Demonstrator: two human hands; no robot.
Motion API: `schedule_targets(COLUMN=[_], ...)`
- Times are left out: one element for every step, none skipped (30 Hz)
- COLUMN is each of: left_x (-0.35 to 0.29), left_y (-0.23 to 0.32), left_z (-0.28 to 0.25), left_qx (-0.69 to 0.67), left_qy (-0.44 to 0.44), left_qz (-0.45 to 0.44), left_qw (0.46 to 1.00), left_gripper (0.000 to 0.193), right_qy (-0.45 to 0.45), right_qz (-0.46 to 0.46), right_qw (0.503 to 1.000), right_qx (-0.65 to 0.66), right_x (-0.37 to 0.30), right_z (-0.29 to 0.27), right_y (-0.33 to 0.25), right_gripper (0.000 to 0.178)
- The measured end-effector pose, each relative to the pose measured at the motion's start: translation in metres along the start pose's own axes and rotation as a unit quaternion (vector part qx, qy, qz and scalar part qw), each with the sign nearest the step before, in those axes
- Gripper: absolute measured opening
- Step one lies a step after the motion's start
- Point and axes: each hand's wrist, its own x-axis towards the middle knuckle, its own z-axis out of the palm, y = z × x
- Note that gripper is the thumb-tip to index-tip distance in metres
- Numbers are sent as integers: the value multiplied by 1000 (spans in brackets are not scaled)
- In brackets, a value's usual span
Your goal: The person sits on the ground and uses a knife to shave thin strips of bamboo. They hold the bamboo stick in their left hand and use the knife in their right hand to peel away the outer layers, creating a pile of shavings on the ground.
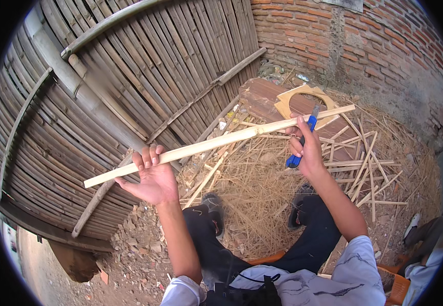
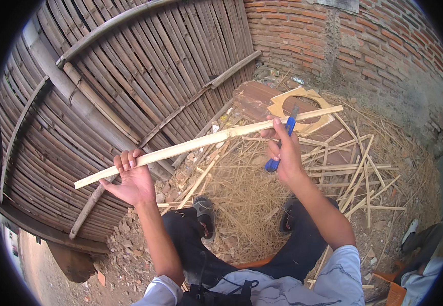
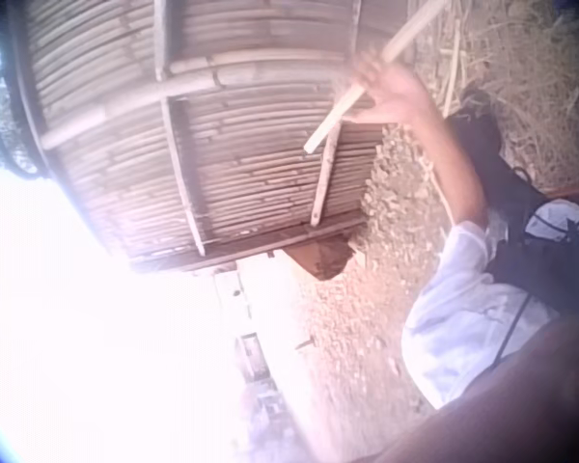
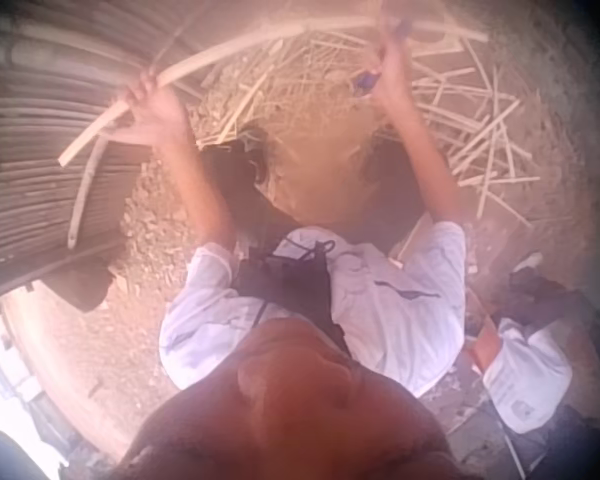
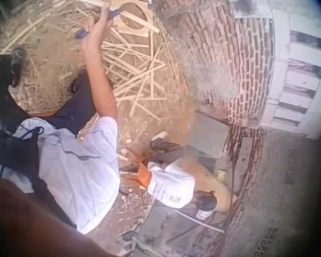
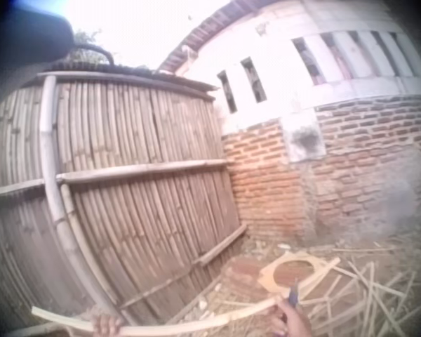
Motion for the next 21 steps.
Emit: schedule_targets(left_x=[-8, -18, -27, -31, -42, -51, -61, -70, -77, -79, -80, -82, -83, -86, -84, -81, -79, -81, -87, -96, -105], left_y=[-4, -10, -13, 2, 14, 22, 34, 56, 75, 83, 89, 96, 100, 105, 111, 117, 120, 121, 117, 107, 96], left_z=[5, 11, 16, 6, 0, 2, 6, 4, 5, 22, 46, 64, 79, 90, 100, 107, 110, 111, 113, 114, 119], left_qx=[69, 139, 207, 288, 388, 481, 570, 625, 668, 700, 718, 701, 682, 663, 617, 567, 515, 509, 578, 638, 689], left_qy=[38, 75, 112, 62, 56, 47, 39, -45, -126, -223, -320, -302, -284, -264, -294, -323, -351, -348, -292, -231, -165], left_qz=[-22, -44, -64, -149, -199, -246, -287, -357, -420, -423, -420, -438, -454, -469, -469, -467, -462, -405, -318, -226, -130], left_qw=[997, 986, 970, 944, 898, 840, 769, 693, 601, 531, 453, 475, 497, 520, 560, 597, 631, 675, 692, 699, 693], left_gripper=[72, 76, 81, 99, 94, 88, 83, 72, 62, 55, 48, 46, 44, 42, 40, 37, 34, 32, 32, 32, 32], right_qy=[12, 23, 33, 40, 53, 66, 77, 85, 91, 101, 104, 106, 108, 96, 98, 100, 103, 97, 92, 87, 79], right_qz=[-21, -43, -64, -91, -114, -138, -161, -179, -194, -194, -196, -197, -199, -197, -194, -191, -189, -186, -183, -180, -169], right_qw=[1000, 999, 997, 995, 992, 988, 983, 980, 976, 976, 975, 975, 974, 976, 976, 976, 977, 978, 979, 980, 982], right_qx=[-6, -12, -19, -13, -22, -32, -40, -32, -24, -12, -9, -3, 0, 9, 6, 3, 0, -6, -13, -19, -30], right_x=[4, 10, 16, 19, 22, 24, 29, 35, 40, 43, 45, 46, 46, 47, 46, 45, 43, 43, 43, 42, 38], right_z=[-8, -15, -23, -25, -29, -36, -43, -52, -60, -66, -72, -77, -82, -87, -83, -80, -76, -72, -69, -65, -57], right_y=[-2, -6, -12, -21, -31, -42, -51, -58, -63, -67, -72, -74, -77, -77, -76, -76, -74, -71, -66, -62, -58], right_gripper=[39, 38, 37, 35, 34, 33, 33, 32, 32, 31, 30, 29, 29, 29, 29, 29, 29, 29, 30, 30, 30])
